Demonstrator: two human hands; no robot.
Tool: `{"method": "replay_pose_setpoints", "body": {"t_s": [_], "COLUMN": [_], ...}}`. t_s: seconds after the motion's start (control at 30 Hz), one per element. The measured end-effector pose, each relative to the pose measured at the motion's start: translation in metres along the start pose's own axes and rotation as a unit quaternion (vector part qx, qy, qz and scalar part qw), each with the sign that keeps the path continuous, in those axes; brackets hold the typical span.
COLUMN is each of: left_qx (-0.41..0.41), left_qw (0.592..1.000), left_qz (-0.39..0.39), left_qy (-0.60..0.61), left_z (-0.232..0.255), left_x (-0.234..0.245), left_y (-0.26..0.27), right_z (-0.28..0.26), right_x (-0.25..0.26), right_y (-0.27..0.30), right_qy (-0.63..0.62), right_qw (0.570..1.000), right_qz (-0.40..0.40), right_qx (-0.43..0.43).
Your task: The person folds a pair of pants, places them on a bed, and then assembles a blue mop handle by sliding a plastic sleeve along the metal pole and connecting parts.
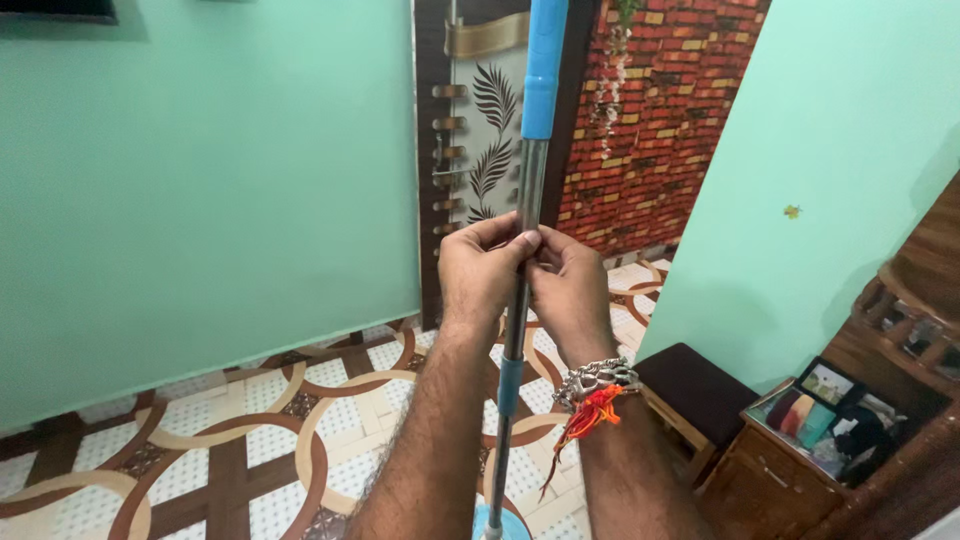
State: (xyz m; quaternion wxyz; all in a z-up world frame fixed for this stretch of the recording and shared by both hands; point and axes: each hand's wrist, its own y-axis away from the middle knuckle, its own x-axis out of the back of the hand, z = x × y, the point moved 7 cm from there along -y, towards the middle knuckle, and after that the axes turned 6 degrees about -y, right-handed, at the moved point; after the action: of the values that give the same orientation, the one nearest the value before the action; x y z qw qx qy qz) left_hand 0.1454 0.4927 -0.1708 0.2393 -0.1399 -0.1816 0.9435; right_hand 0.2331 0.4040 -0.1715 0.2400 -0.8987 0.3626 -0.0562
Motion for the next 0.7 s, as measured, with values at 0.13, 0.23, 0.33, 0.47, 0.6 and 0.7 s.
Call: {"method": "replay_pose_setpoints", "body": {"t_s": [0.13,0.23,0.33,0.47,0.6,0.7], "left_qx": [0.000,-0.007,-0.006,0.025,0.013,0.012], "left_qw": [0.999,0.999,0.999,1.000,1.000,0.999], "left_qz": [-0.022,-0.027,-0.032,-0.015,-0.027,-0.018], "left_qy": [0.035,0.030,0.023,-0.004,-0.002,-0.042], "left_z": [-0.012,-0.023,-0.030,-0.039,-0.049,-0.060], "left_x": [0.011,0.025,0.035,0.048,0.049,0.048], "left_y": [-0.020,-0.036,-0.049,-0.058,-0.073,-0.085], "right_z": [0.015,0.024,0.039,0.055,0.074,0.091], "right_x": [-0.018,-0.035,-0.046,-0.055,-0.057,-0.057], "right_y": [-0.013,-0.021,-0.029,-0.042,-0.057,-0.072], "right_qy": [0.005,-0.002,-0.023,0.013,0.004,-0.023], "right_qw": [1.000,1.000,1.000,1.000,1.000,1.000], "right_qz": [0.016,0.004,-0.002,0.005,-0.007,-0.017], "right_qx": [-0.019,0.015,0.008,0.007,0.018,0.000]}}
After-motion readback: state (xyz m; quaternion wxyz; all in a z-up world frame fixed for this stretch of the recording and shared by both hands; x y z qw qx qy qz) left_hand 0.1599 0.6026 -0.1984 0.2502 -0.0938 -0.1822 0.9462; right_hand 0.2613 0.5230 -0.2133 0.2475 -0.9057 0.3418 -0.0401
